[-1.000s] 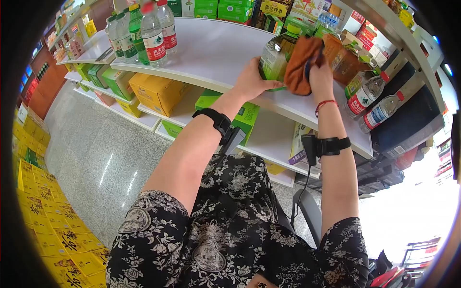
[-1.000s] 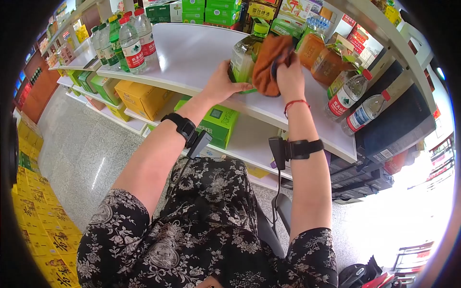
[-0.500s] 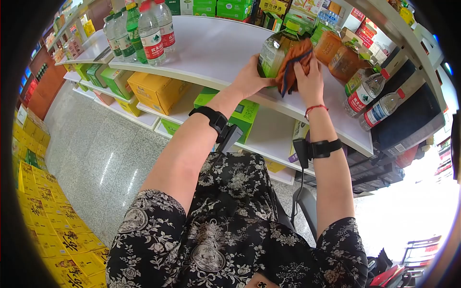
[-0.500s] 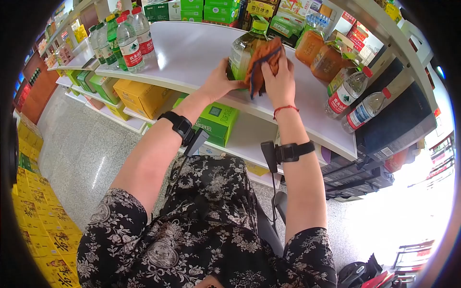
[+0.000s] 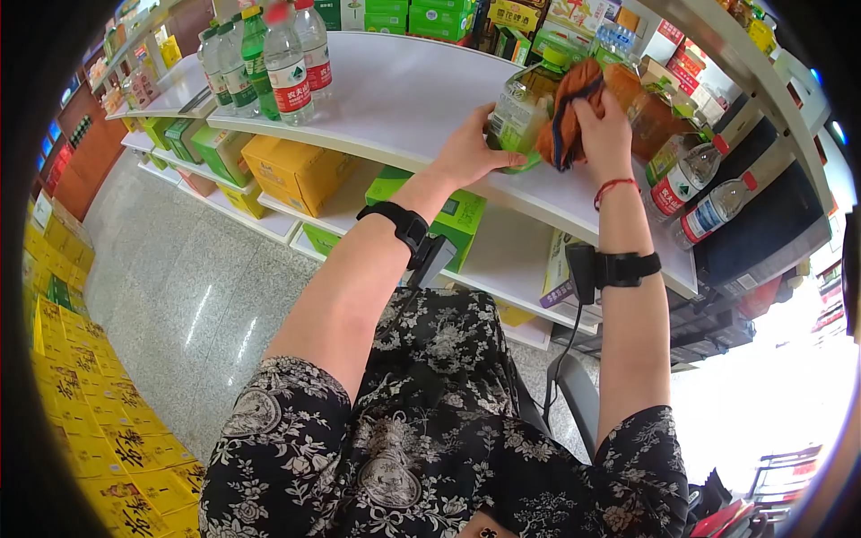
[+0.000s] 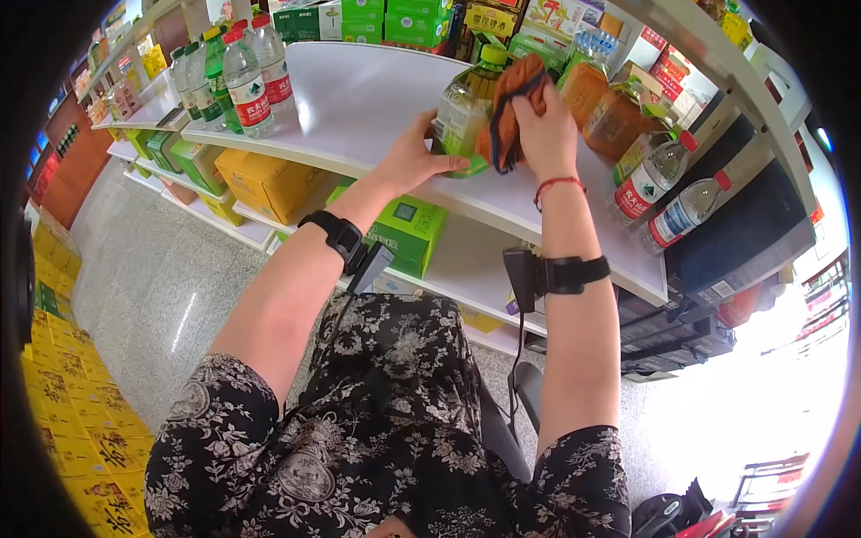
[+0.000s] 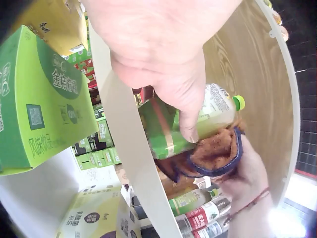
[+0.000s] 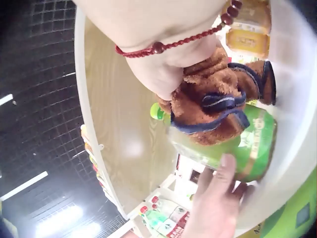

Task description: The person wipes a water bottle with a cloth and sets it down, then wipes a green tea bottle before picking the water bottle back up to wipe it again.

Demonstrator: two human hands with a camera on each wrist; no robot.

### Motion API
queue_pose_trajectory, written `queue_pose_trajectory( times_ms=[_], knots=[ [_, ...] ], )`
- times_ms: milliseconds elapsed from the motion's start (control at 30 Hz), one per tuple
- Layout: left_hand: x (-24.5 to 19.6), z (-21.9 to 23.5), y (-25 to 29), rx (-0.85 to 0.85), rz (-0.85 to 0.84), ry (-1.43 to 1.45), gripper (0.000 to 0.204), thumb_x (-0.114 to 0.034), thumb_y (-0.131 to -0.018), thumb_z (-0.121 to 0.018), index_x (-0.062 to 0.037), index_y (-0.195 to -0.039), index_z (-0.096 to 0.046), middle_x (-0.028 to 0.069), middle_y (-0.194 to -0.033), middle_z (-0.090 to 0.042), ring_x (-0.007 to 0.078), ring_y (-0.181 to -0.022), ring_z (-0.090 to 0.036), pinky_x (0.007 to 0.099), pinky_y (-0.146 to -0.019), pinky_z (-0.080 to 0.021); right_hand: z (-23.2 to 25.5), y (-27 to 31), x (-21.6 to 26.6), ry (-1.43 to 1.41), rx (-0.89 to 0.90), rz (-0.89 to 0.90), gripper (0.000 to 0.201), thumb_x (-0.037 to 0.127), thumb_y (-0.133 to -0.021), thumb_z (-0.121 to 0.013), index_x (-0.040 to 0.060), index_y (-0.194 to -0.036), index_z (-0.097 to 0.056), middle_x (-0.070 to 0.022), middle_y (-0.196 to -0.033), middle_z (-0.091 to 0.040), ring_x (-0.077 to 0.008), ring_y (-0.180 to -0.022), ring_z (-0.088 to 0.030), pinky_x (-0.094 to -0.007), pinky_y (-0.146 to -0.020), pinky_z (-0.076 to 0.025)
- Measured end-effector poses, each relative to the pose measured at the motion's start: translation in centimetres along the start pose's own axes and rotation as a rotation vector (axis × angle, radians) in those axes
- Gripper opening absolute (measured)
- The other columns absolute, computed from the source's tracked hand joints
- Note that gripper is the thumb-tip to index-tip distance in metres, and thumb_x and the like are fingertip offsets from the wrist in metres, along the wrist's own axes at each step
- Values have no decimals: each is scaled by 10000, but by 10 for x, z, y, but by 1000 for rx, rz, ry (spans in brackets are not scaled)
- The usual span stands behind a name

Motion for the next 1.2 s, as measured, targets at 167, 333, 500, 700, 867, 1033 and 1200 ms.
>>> queue_pose_trajectory(
  times_ms=[167, 333, 500, 700, 867, 1033, 1200],
  knots=[
    [10, -7, -9, 29, -75, 124, 813, -289, -745, -786, -22, -1390, -368, 161, -1242, -531, 243, -1161, -486, 349, -988, -389, 1, 0, 20, 104, -96, 109, 447, 325, -815, -595, 72, -1183, -559, -192, -1156, -578, -376, -1061, -552, -416, -900, -443],
    [0, -6, -8, 78, -94, 266, 757, -271, -788, -744, -16, -1393, -367, 138, -1258, -524, 225, -1167, -464, 342, -991, -376, -8, 16, -9, 92, -89, 111, 435, 312, -823, -583, 73, -1186, -559, -209, -1133, -569, -394, -1037, -549, -421, -896, -444],
    [0, -8, -10, 114, -126, 400, 713, -240, -801, -726, -11, -1383, -384, 136, -1252, -530, 213, -1157, -468, 334, -1001, -361, -36, 52, -58, 114, 105, -127, 382, 282, -822, -566, 67, -1139, -575, -206, -1119, -567, -390, -1021, -550, -423, -892, -439],
    [8, -4, -8, 89, -76, 541, 621, -145, -810, -690, -11, -1357, -429, 127, -1211, -559, 200, -1118, -496, 322, -990, -371, -41, 39, -62, 104, 186, -150, 377, 262, -824, -556, 44, -1129, -585, -188, -1030, -622, -375, -1004, -574, -405, -893, -441],
    [12, 1, -4, 71, 43, 614, 640, -95, -789, -705, -22, -1363, -432, 136, -1186, -568, 197, -1097, -520, 327, -977, -394, -48, 15, -64, -49, 196, -154, 365, 221, -825, -540, 34, -1136, -580, -174, -1016, -659, -339, -974, -611, -370, -878, -451],
    [10, 4, -5, 9, 58, 454, 742, -77, -762, -739, -28, -1404, -369, 161, -1218, -550, 210, -1125, -509, 352, -981, -398, -48, 12, -70, -51, 217, -166, 352, 219, -834, -535, 39, -1133, -581, -161, -1018, -659, -315, -961, -615, -357, -866, -455],
    [20, 2, -17, 21, -65, 352, 851, -128, -717, -799, -27, -1423, -334, 181, -1247, -545, 263, -1145, -519, 367, -969, -415, -20, 7, -35, 2, 107, -139, 323, 223, -835, -551, 36, -1096, -582, -138, -932, -652, -283, -884, -612, -346, -844, -457]
  ],
)
Point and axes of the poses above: each hand's wrist, its own y-axis away from the middle knuckle, its own z-axis out of the back of the hand, x = y × z, the point moved 10 cm from there along -y, towards the middle knuckle
